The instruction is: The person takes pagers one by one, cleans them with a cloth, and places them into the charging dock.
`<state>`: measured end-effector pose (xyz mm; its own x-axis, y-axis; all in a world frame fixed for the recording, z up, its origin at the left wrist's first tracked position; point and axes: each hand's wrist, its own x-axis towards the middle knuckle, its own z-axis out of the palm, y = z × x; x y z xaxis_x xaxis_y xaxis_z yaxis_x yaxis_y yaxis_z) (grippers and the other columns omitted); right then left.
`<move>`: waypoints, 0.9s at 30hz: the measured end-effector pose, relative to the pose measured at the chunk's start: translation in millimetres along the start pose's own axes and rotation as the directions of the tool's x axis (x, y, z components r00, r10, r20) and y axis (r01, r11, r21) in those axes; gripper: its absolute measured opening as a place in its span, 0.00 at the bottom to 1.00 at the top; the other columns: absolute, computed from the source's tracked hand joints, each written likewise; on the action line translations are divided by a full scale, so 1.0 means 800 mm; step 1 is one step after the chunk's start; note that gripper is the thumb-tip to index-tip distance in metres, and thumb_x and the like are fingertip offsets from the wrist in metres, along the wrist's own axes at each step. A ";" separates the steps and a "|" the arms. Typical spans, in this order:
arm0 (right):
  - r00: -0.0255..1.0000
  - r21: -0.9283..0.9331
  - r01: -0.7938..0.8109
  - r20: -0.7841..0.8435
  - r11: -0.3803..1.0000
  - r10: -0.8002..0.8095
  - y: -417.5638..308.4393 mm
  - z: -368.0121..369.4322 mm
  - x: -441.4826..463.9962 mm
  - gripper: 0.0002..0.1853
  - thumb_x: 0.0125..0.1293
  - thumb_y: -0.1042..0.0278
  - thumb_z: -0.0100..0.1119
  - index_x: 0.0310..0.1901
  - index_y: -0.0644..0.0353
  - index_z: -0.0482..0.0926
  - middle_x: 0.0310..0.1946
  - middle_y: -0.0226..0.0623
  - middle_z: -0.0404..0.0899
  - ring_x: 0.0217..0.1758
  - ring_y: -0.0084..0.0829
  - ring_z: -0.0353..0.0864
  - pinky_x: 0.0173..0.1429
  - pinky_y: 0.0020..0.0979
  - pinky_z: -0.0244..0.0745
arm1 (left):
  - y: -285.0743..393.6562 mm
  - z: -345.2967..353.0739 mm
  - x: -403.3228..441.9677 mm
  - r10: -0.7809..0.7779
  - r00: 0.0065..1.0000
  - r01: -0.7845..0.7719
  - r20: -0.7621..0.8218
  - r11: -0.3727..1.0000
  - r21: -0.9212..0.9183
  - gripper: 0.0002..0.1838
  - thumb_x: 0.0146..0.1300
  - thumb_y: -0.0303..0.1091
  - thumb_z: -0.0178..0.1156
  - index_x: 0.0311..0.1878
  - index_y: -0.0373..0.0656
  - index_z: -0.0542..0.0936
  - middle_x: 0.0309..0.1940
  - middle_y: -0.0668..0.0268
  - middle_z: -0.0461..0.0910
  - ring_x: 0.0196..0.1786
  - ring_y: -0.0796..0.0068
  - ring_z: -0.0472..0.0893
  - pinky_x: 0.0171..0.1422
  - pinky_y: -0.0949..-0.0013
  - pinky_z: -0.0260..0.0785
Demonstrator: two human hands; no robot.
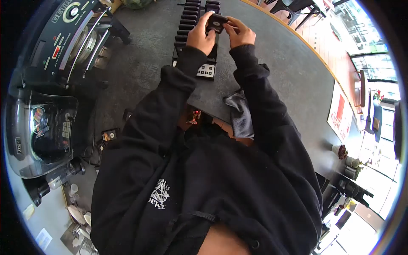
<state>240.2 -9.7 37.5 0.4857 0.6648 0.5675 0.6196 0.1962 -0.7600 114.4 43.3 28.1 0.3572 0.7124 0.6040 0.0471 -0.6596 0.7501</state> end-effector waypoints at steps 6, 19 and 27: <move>0.999 -0.013 0.000 0.047 1.000 0.000 0.056 0.030 0.048 0.12 0.58 0.67 0.63 0.45 0.56 0.81 0.32 0.37 0.84 0.37 0.27 0.85 0.40 0.25 0.78 | -0.044 0.033 0.039 -0.135 0.990 0.140 -0.043 0.982 0.125 0.33 0.53 0.24 0.56 0.64 0.52 0.61 0.50 0.50 0.75 0.51 0.49 0.76 0.52 0.56 0.71; 0.996 -0.026 -0.030 0.082 0.999 0.032 0.103 0.061 0.056 0.13 0.57 0.67 0.63 0.45 0.53 0.81 0.32 0.39 0.84 0.36 0.29 0.85 0.40 0.26 0.78 | -0.065 0.041 0.037 -0.020 0.998 0.022 -0.056 0.999 0.027 0.37 0.55 0.21 0.53 0.68 0.55 0.56 0.52 0.43 0.73 0.53 0.41 0.73 0.53 0.55 0.68; 0.991 -0.068 0.105 0.090 0.992 -0.099 0.086 0.056 0.043 0.19 0.58 0.73 0.57 0.52 0.50 0.76 0.37 0.42 0.82 0.37 0.37 0.84 0.43 0.32 0.78 | -0.071 0.052 0.038 -0.387 0.920 0.320 0.058 0.830 0.456 0.40 0.58 0.26 0.55 0.71 0.55 0.48 0.49 0.41 0.74 0.48 0.44 0.76 0.52 0.54 0.69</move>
<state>271.6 59.2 -9.4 0.3648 0.7040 0.6094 0.7076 0.2157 -0.6728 161.2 92.9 -7.5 0.3642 0.8971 0.2502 0.5792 -0.4286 0.6934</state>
